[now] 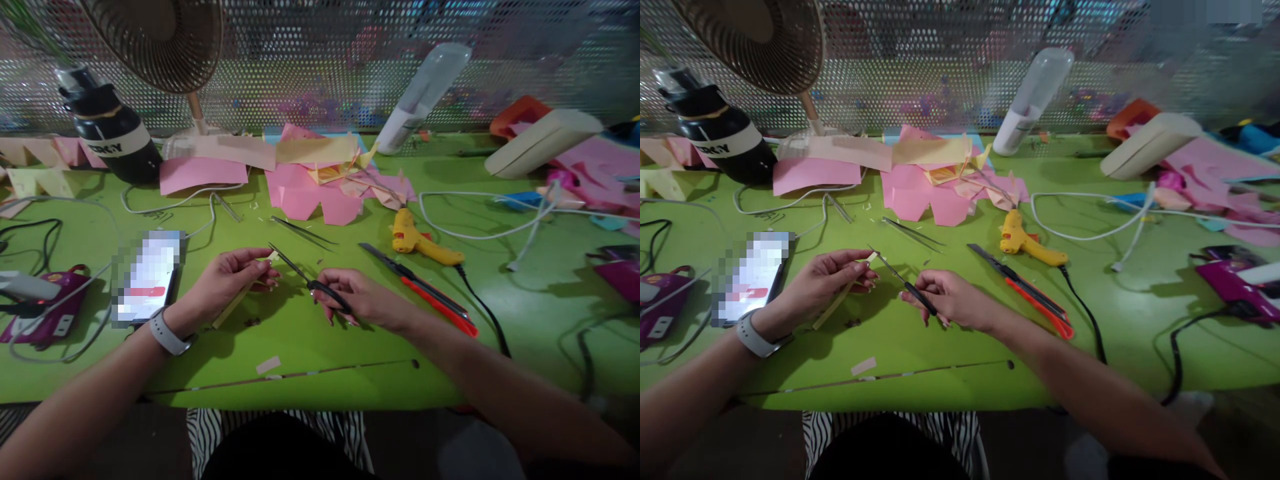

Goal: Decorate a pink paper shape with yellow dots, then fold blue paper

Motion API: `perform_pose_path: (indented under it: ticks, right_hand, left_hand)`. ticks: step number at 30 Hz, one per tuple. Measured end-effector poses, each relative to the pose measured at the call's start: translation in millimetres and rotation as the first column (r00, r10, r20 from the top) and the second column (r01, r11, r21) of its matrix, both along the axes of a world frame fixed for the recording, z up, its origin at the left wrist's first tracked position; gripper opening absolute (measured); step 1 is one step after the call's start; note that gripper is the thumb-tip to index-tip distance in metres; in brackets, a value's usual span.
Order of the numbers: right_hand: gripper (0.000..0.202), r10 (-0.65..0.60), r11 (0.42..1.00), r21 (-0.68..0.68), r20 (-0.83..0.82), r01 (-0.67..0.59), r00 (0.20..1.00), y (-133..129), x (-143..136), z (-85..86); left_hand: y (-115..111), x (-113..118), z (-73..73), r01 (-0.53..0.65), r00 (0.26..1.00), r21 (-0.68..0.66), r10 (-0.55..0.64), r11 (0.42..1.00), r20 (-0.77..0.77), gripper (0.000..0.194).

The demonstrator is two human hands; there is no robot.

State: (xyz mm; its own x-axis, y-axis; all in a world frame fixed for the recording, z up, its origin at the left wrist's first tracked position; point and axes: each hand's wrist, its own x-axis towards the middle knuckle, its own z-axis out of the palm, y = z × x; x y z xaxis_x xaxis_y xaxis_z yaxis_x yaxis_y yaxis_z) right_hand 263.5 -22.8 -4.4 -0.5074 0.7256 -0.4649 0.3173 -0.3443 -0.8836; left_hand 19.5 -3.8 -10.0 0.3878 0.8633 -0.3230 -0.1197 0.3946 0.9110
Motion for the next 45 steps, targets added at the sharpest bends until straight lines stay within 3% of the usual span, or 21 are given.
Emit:
perform_pose_path:
  ticks: [21, 38, 45]
  right_hand:
    - [0.05, -0.048, 0.998, -0.033, 0.045, 0.05, 0.998, -0.3, -6.1, 7.8]
    - [0.051, -0.059, 0.998, -0.016, -0.008, 0.059, 0.998, 0.4, -0.6, -6.0]
    - [0.049, -0.022, 1.0, -0.001, -0.032, 0.022, 0.999, -0.9, 0.7, -4.0]
  left_hand:
    - [0.2, 3.3, -0.1, -0.029, 0.999, -0.028, 0.029, 0.999, -0.027, 0.03]
    - [1.9, 0.4, -4.7, -0.014, 1.0, -0.022, 0.014, 1.0, 0.005, 0.028]
    - [2.4, -1.2, -4.8, -0.029, 0.999, -0.011, 0.029, 1.0, 0.033, 0.032]
